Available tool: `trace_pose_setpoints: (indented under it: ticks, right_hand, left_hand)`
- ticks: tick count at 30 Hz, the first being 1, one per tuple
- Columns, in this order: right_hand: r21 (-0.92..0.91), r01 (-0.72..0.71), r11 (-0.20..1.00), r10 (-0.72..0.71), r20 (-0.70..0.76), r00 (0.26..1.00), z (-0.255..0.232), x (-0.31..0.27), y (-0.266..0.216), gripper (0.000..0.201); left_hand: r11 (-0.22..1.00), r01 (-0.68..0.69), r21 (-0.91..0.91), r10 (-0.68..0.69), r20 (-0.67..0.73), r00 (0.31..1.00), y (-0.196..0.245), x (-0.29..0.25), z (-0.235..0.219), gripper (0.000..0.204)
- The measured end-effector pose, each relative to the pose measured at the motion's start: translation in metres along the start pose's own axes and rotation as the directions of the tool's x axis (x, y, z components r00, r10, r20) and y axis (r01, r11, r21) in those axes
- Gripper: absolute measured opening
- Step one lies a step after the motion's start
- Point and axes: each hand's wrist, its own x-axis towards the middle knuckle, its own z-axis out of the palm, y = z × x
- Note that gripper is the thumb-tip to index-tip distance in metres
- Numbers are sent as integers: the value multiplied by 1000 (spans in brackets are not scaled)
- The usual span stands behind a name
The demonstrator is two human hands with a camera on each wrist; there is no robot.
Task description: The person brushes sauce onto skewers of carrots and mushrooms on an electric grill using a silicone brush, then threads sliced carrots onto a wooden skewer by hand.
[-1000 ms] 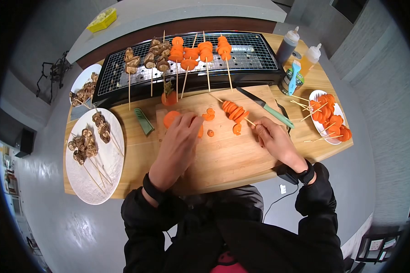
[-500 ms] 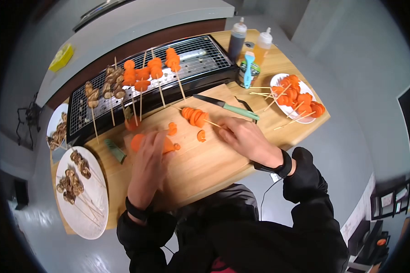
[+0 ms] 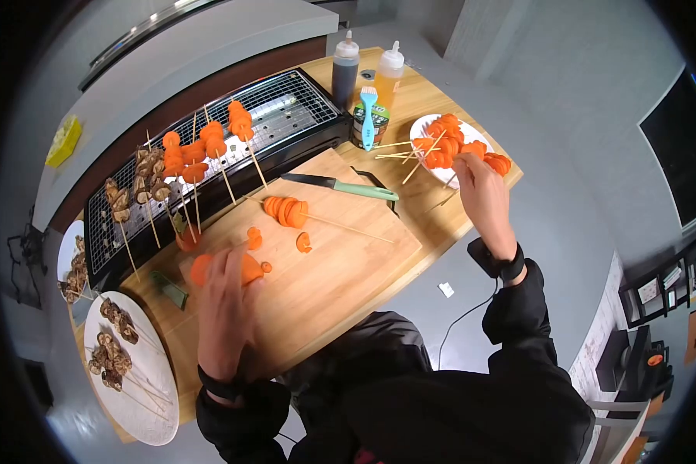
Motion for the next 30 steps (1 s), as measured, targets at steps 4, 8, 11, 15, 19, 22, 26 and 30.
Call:
trace_pose_setpoints:
  ticks: [4, 8, 11, 15, 19, 22, 26, 30]
  right_hand:
    - [193, -290, 937, 232, 276, 933, 12, 9, 38, 23]
    - [366, -412, 834, 310, 306, 900, 17, 13, 39, 26]
    - [516, -472, 715, 381, 278, 882, 22, 11, 42, 24]
    - [691, -417, 590, 426, 172, 888, 22, 10, 42, 22]
    - [759, -267, 594, 267, 127, 955, 14, 4, 8, 23]
    - [797, -283, 534, 104, 271, 957, 0, -10, -29, 18]
    - [712, -507, 486, -203, 656, 727, -11, -20, -51, 10]
    - [589, -623, 514, -361, 808, 465, -1, -35, -65, 11]
  left_hand:
    - [1000, -12, 8, 12, 7, 1000, 0, 0, -2, 49]
    - [1000, -5, 27, 5, 16, 1000, 2, -1, -4, 48]
    - [1000, -14, 14, 14, 10, 1000, 1, -1, -4, 47]
    - [1000, -18, -5, 18, -4, 1000, 2, -2, -4, 45]
    - [999, -32, -10, 32, -42, 999, -4, -4, 0, 48]
    - [999, -11, -44, 8, -56, 998, -6, -3, 0, 52]
    - [998, 53, -46, -57, -77, 995, -9, -4, 0, 54]
    - [1000, 5, -5, -5, -92, 996, -10, -5, 1, 57]
